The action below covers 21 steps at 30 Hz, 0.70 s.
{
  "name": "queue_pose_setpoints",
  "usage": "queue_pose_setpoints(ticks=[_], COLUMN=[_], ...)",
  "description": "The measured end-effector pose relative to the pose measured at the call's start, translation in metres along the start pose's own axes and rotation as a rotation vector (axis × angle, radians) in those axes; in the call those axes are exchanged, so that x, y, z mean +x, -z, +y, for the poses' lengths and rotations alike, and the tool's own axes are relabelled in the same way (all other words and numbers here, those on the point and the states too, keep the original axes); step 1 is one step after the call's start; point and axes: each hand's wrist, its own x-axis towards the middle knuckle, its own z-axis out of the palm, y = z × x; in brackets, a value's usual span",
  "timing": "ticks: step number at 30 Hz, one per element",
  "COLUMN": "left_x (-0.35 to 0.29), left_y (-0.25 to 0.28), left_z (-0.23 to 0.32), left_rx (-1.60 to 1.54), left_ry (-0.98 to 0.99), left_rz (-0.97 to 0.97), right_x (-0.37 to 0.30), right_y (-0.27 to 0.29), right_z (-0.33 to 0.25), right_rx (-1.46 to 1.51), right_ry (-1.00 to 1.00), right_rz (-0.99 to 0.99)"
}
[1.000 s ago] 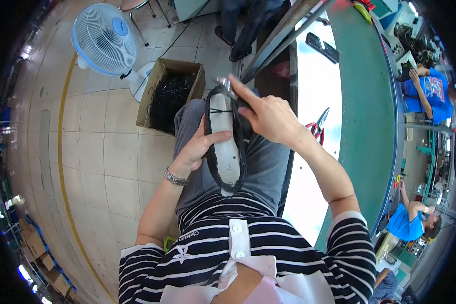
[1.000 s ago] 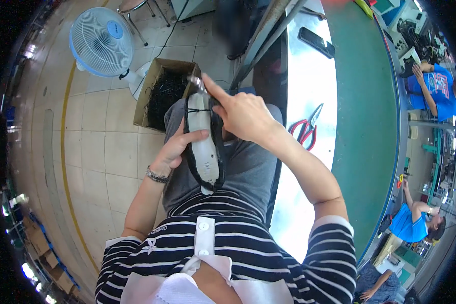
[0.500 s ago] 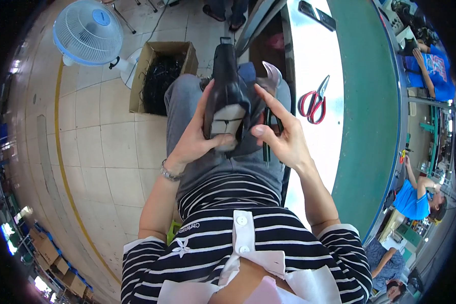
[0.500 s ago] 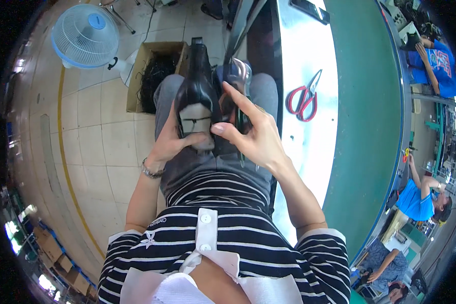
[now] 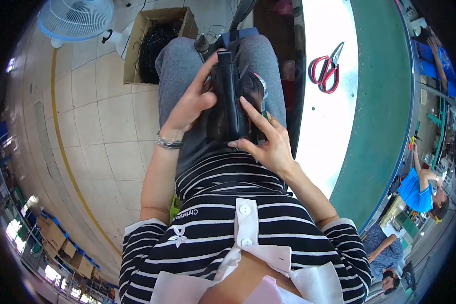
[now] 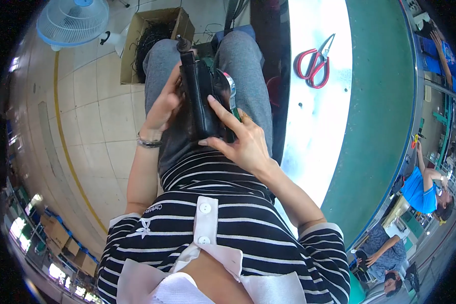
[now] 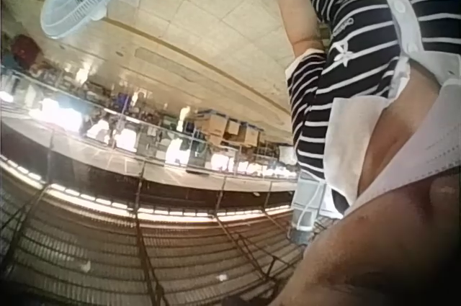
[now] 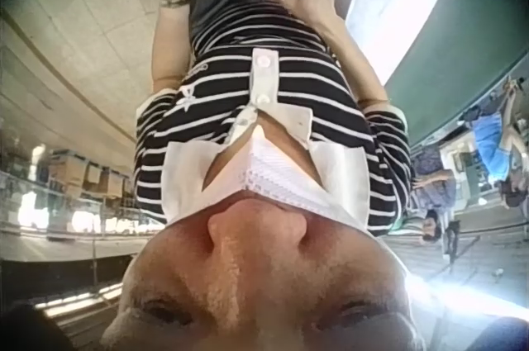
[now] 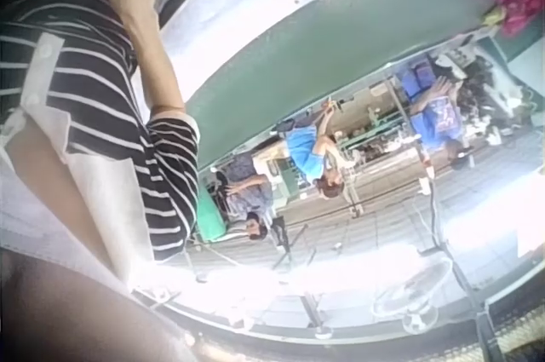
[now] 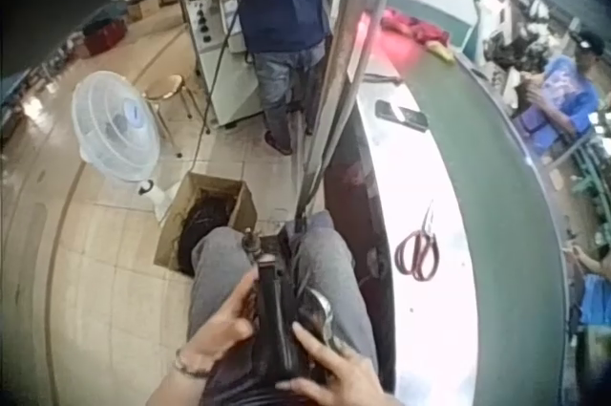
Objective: Using pliers and specialized tools to shape and last a shoe upper onto a form in a factory setting.
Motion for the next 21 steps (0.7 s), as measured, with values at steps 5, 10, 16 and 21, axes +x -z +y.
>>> queue_pose_setpoints(ticks=[5, 10, 16, 21], left_x=[0.017, 0.019, 0.017, 0.017], left_y=[-0.03, -0.03, -0.031, -0.04], left_z=[-0.001, -0.003, -0.007, -0.007], left_rx=[0.228, 0.234, 0.284, 0.29], left_ry=[0.149, 0.141, 0.111, 0.103], left_rz=[0.312, 0.322, 0.315, 0.37], right_x=[-0.011, -0.008, 0.008, 0.019], right_y=[0.031, 0.054, 0.058, 0.064], right_z=[-0.004, 0.015, 0.012, 0.006], right_rx=[0.537, 0.835, 0.735, 0.622], right_ry=[-0.44, -0.401, -0.392, -0.485], right_rz=[-0.01, -0.261, -0.522, -0.553])
